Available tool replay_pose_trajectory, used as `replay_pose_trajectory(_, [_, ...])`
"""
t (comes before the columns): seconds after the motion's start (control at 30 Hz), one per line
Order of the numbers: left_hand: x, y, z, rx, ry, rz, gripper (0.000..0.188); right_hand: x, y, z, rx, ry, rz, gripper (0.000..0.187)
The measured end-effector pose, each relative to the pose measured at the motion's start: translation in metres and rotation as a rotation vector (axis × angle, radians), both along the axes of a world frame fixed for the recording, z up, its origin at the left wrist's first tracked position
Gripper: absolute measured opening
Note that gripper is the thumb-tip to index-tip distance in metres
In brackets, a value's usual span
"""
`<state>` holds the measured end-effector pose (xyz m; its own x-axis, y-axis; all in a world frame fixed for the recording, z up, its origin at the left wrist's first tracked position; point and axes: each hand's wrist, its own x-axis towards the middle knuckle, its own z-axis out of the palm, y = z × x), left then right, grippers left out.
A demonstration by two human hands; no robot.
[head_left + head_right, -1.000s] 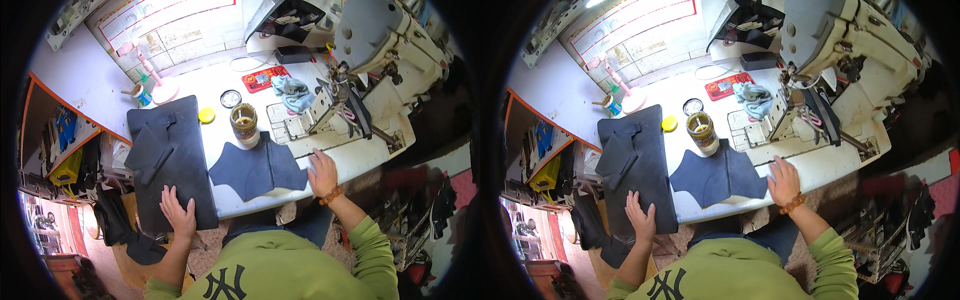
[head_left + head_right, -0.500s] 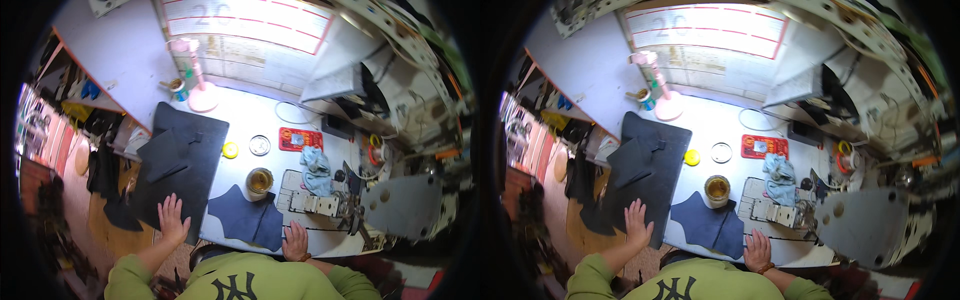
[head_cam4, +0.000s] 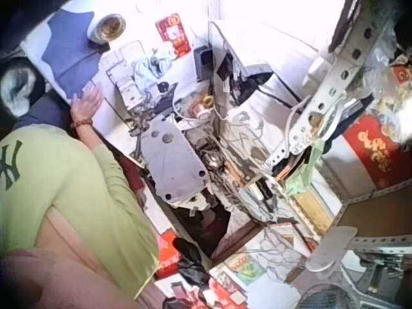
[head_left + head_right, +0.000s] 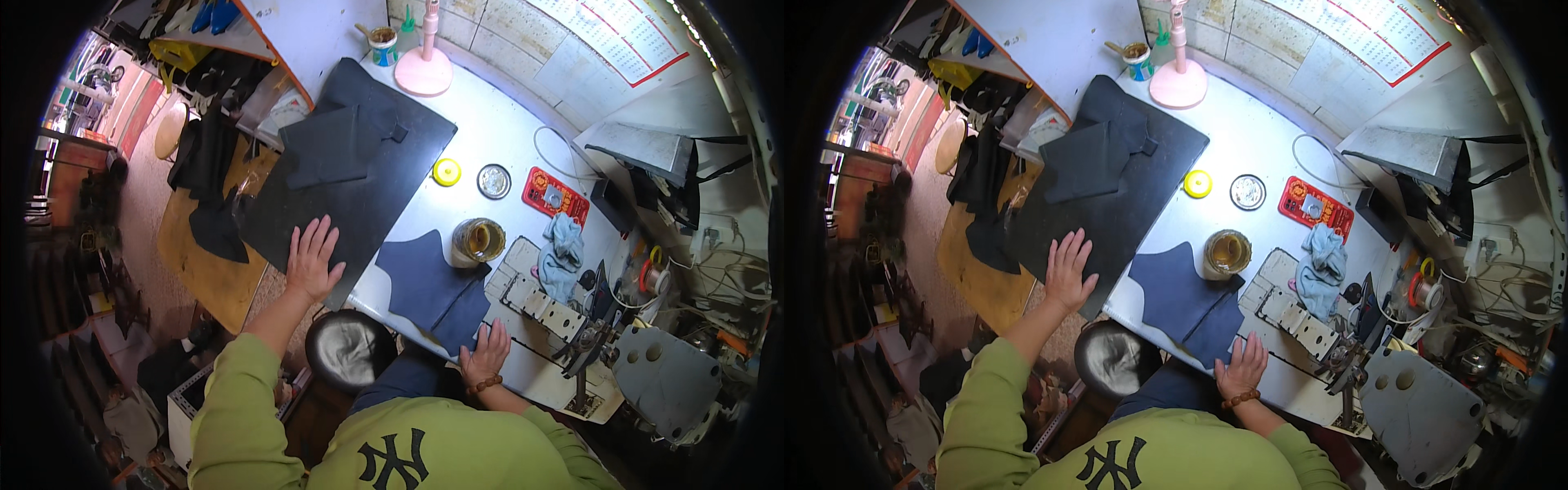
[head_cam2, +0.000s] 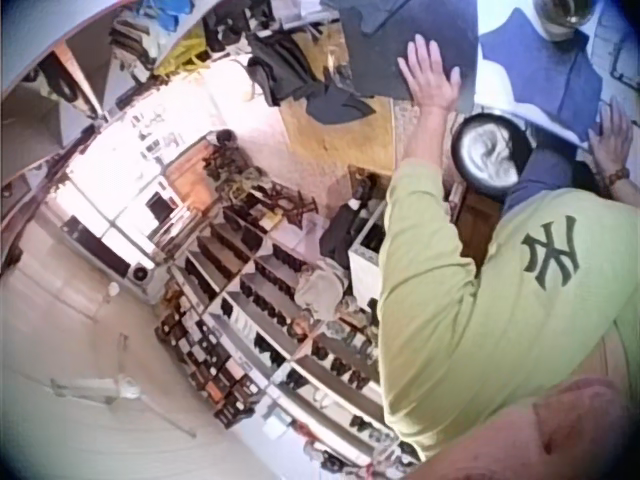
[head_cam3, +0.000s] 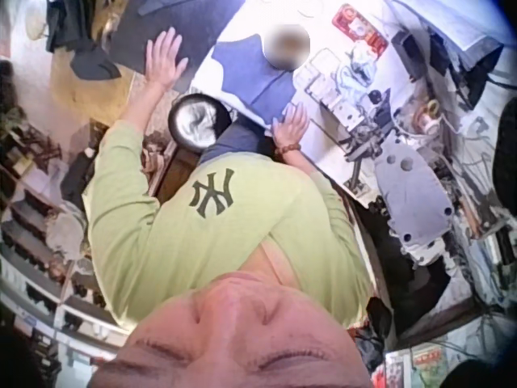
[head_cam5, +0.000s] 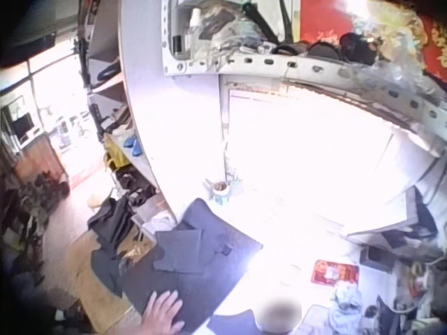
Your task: The person organizes a sewing workspace by moving a red power bank, a smartphone, a measuring tape, and a cloth. They fold a dark fabric piece and place it on the table, then wipe the sewing machine surface with a cloth. The person also handles a small container and a plastic bag, placing items on a nearby shelf.
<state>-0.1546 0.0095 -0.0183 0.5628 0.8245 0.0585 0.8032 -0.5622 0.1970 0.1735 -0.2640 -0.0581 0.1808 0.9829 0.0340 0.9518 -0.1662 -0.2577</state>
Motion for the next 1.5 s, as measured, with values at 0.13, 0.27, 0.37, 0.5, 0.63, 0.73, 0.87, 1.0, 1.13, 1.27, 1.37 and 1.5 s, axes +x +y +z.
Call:
replay_pose_trajectory(0.13, [0.0,-0.001,-0.002,0.029,0.01,0.01,0.07,0.0,0.0,0.001,0.012,-0.013,0.003,0.073])
replay_pose_trajectory(0.27, [0.001,-0.002,-0.004,0.044,0.011,0.012,0.07,0.0,0.001,0.001,0.015,0.004,-0.017,0.073])
replay_pose_trajectory(0.37, [0.001,-0.003,-0.005,0.057,0.003,0.017,0.069,0.0,0.0,0.001,0.032,0.013,-0.017,0.073])
replay_pose_trajectory(0.5, [0.0,-0.004,-0.005,0.078,-0.012,0.011,0.067,-0.001,-0.001,0.0,0.04,0.019,-0.018,0.072])
replay_pose_trajectory(0.63, [0.0,-0.004,-0.005,0.081,0.005,0.02,0.067,0.0,-0.001,-0.001,0.029,0.011,-0.02,0.073])
replay_pose_trajectory(0.73, [0.0,-0.004,-0.005,0.077,-0.013,0.018,0.065,-0.001,-0.001,-0.001,0.038,-0.007,-0.018,0.073])
replay_pose_trajectory(0.87, [0.0,-0.004,-0.004,0.078,-0.01,0.021,0.065,-0.001,0.0,-0.002,0.046,-0.014,-0.02,0.074])
replay_pose_trajectory(1.0, [0.0,-0.004,-0.004,0.097,-0.037,0.034,0.063,-0.002,0.001,-0.002,0.063,-0.024,-0.024,0.074])
replay_pose_trajectory(1.13, [-0.001,-0.004,-0.01,0.14,-0.082,0.027,0.062,-0.004,0.001,-0.005,0.097,-0.051,-0.036,0.074])
replay_pose_trajectory(1.27, [-0.006,-0.004,-0.017,0.177,-0.124,0.038,0.057,-0.005,0.001,-0.009,0.162,-0.117,-0.035,0.07])
replay_pose_trajectory(1.37, [-0.005,-0.006,-0.019,0.221,-0.181,0.048,0.054,-0.005,0.002,-0.011,0.166,-0.135,-0.042,0.068])
replay_pose_trajectory(1.5, [-0.002,-0.054,-0.032,0.445,-0.41,-0.039,0.047,-0.006,0.002,-0.009,0.163,-0.126,-0.059,0.067])
